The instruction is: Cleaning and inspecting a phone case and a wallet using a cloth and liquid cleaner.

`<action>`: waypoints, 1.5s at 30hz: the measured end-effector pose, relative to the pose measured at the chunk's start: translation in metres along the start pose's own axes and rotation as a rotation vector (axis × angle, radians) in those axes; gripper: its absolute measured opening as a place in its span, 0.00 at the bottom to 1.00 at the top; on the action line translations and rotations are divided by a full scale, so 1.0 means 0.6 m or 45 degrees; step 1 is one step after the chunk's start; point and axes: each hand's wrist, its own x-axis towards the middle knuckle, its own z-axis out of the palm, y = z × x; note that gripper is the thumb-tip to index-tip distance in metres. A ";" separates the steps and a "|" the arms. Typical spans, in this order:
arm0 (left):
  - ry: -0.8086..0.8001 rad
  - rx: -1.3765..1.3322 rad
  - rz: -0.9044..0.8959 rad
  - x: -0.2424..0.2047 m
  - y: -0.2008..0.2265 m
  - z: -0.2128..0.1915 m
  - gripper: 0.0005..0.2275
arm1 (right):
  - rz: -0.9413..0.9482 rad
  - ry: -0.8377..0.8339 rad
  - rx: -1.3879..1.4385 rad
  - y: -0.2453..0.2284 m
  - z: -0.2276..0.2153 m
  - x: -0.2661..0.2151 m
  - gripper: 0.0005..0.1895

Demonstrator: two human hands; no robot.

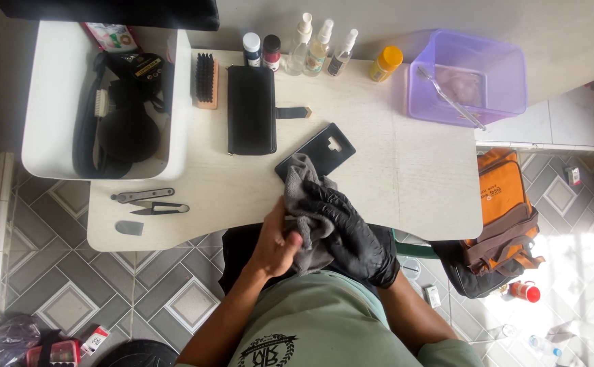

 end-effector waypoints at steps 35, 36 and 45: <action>-0.527 -0.180 -0.129 0.002 0.036 -0.059 0.15 | 0.444 1.062 0.584 0.134 -0.033 -0.082 0.13; -0.561 -0.305 -0.072 0.005 0.041 -0.051 0.20 | 0.391 0.985 0.563 0.137 -0.032 -0.084 0.13; -0.909 -0.408 -0.451 0.018 -0.048 -0.056 0.09 | 0.245 0.502 0.088 0.038 -0.035 0.028 0.20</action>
